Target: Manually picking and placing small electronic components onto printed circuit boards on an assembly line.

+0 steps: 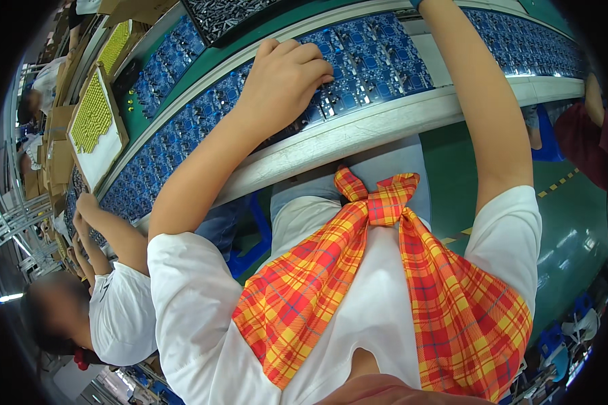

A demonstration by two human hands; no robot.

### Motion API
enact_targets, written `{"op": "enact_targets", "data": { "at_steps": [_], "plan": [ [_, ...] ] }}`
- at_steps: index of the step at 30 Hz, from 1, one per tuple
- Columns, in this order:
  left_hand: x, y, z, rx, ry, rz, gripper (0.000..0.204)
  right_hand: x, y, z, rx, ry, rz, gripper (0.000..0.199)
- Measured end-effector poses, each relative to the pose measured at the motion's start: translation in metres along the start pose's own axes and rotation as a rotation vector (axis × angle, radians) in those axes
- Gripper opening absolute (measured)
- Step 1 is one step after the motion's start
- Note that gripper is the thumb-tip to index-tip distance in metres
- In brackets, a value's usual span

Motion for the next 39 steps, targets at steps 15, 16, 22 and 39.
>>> {"op": "enact_targets", "data": {
  "at_steps": [15,16,22,39],
  "plan": [
    [0.0,0.002,-0.001,0.073,0.067,-0.153,0.021,0.002,-0.009,0.001,0.061,0.071,-0.067,0.017],
    [0.0,0.003,-0.001,0.072,0.065,-0.152,0.021,0.002,-0.009,0.001,0.058,0.069,-0.064,0.017],
    [-0.003,0.001,0.002,0.062,0.021,-0.132,0.021,0.008,-0.009,0.006,0.073,0.051,0.008,0.017],
    [-0.005,0.0,-0.005,0.05,0.077,-0.092,0.007,0.029,0.001,0.021,-0.019,-0.031,-0.16,0.013]
  ]
}}
Point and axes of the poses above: each hand's wrist, its own z-axis away from the middle knuckle, its own y-axis out of the palm, x = y × z, the point moved 1 cm from there along -z, towards the middle knuckle, and after that the axes turned 6 degrees about -z, right-handed, at the moved point
